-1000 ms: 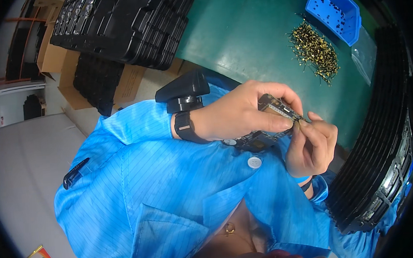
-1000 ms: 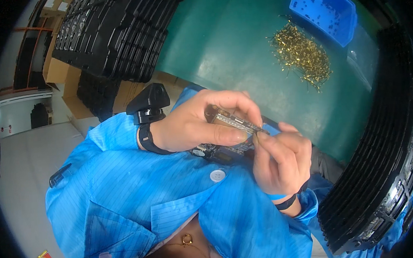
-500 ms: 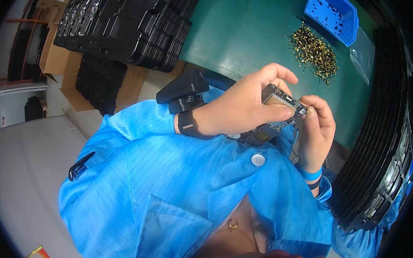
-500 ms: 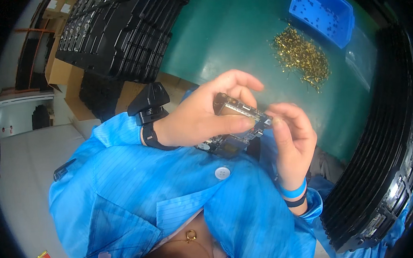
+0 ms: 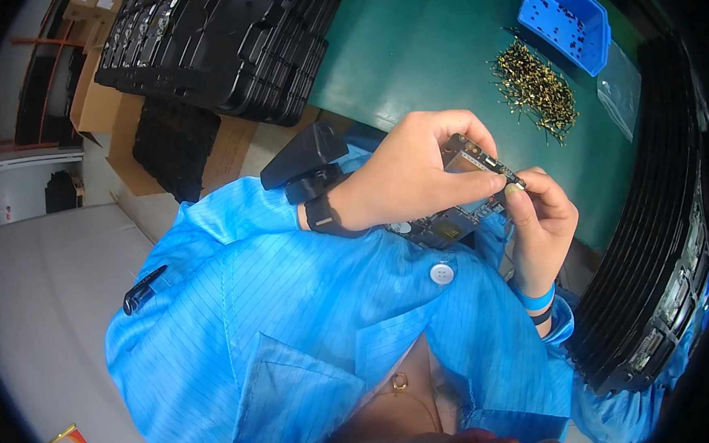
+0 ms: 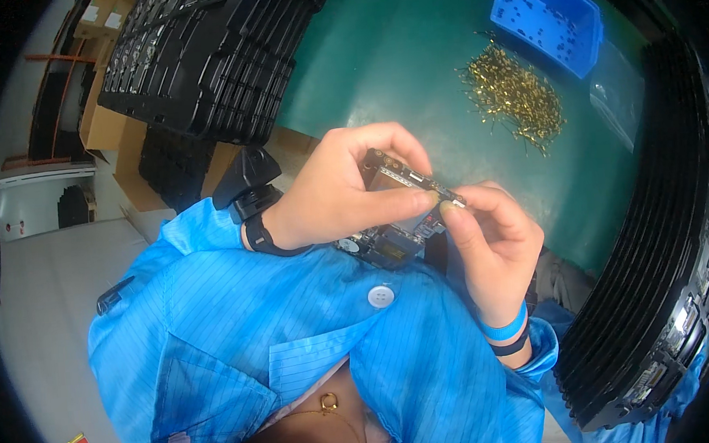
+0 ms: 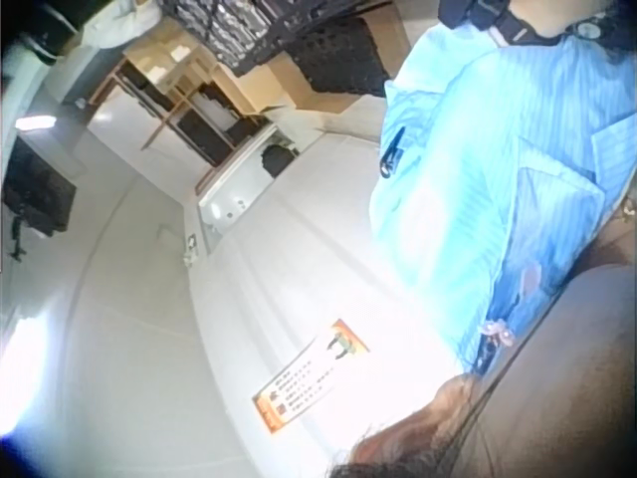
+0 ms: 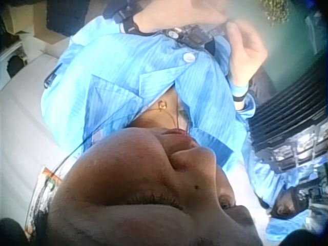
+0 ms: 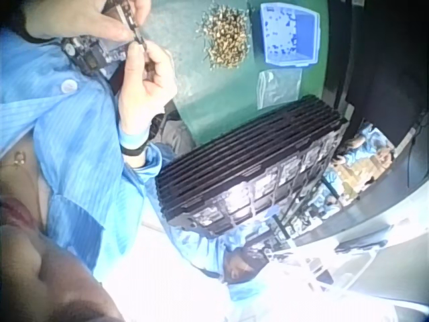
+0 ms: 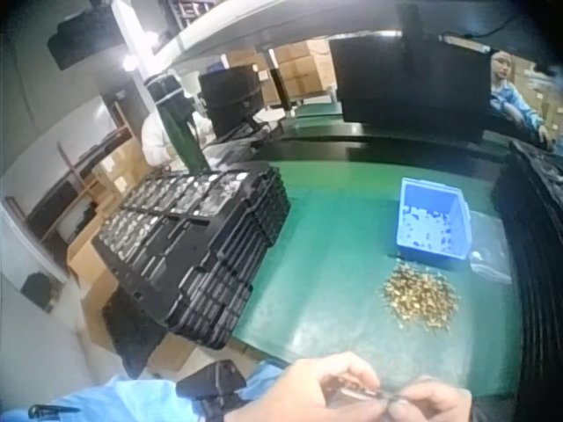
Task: Assembling and inspecting small electronic components on a circuit board within a manufacturing environment.
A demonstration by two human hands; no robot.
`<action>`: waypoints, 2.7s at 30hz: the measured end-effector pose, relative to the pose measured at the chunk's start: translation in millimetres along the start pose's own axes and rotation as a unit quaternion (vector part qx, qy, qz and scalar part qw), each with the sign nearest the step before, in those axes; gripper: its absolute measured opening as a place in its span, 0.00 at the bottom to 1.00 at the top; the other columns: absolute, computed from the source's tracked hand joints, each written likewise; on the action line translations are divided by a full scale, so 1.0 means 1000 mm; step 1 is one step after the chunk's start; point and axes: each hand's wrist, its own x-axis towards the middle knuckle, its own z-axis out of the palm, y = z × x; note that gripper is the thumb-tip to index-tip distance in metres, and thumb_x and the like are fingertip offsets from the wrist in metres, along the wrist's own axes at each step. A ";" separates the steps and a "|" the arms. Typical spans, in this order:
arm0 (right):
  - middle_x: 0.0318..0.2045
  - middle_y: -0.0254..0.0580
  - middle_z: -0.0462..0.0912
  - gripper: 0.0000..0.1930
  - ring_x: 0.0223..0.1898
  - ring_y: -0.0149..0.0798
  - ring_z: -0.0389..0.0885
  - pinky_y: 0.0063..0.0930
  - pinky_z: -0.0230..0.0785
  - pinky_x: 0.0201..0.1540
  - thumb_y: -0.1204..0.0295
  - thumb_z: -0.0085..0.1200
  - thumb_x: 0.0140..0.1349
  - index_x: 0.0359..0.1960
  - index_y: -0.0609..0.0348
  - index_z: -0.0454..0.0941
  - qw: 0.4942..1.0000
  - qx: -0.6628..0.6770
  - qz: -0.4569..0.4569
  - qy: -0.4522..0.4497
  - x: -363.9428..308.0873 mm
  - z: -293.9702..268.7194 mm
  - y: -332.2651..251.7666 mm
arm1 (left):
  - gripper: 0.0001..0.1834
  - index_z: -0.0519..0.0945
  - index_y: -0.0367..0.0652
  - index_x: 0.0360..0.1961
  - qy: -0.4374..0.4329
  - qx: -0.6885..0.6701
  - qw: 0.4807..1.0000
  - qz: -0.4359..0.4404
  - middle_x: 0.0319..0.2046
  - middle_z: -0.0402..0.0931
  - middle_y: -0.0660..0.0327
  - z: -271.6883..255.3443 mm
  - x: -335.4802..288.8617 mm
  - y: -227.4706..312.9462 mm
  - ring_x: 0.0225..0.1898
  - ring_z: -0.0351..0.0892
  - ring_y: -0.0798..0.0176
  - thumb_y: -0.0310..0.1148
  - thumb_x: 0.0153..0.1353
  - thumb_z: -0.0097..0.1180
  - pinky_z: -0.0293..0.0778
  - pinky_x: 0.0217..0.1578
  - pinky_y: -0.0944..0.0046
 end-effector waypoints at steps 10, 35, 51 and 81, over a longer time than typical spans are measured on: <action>0.25 0.35 0.74 0.05 0.27 0.25 0.70 0.15 0.60 0.31 0.82 0.54 0.51 0.31 0.68 0.75 0.997 -0.064 -0.031 0.006 0.001 0.001 0.000 | 0.09 0.76 0.37 0.28 0.015 0.018 1.000 -0.002 0.27 0.74 0.65 0.000 0.001 0.000 0.32 0.71 0.76 0.27 0.46 0.61 0.67 0.31 0.75; 0.27 0.35 0.75 0.07 0.30 0.24 0.70 0.15 0.61 0.34 0.77 0.48 0.58 0.35 0.68 0.75 0.997 0.028 0.058 -0.036 0.000 -0.003 -0.010 | 0.06 0.76 0.38 0.31 -0.068 0.008 0.998 0.018 0.29 0.74 0.65 -0.007 0.006 -0.004 0.32 0.71 0.76 0.28 0.53 0.56 0.68 0.33 0.75; 0.37 0.41 0.75 0.13 0.37 0.29 0.74 0.22 0.65 0.43 0.77 0.48 0.58 0.45 0.69 0.70 0.990 0.000 -0.068 0.124 0.033 -0.035 -0.012 | 0.15 0.71 0.34 0.39 -0.194 0.096 0.971 -0.097 0.29 0.74 0.64 -0.016 0.019 0.005 0.26 0.73 0.74 0.31 0.53 0.56 0.70 0.28 0.72; 0.35 0.52 0.73 0.18 0.38 0.52 0.71 0.40 0.63 0.42 0.75 0.54 0.48 0.42 0.67 0.68 0.850 -0.467 -0.240 0.047 0.041 -0.031 0.064 | 0.32 0.53 0.30 0.57 0.124 0.175 0.947 0.238 0.54 0.57 0.44 -0.001 0.070 -0.025 0.58 0.56 0.48 0.30 0.53 0.51 0.55 0.57 0.57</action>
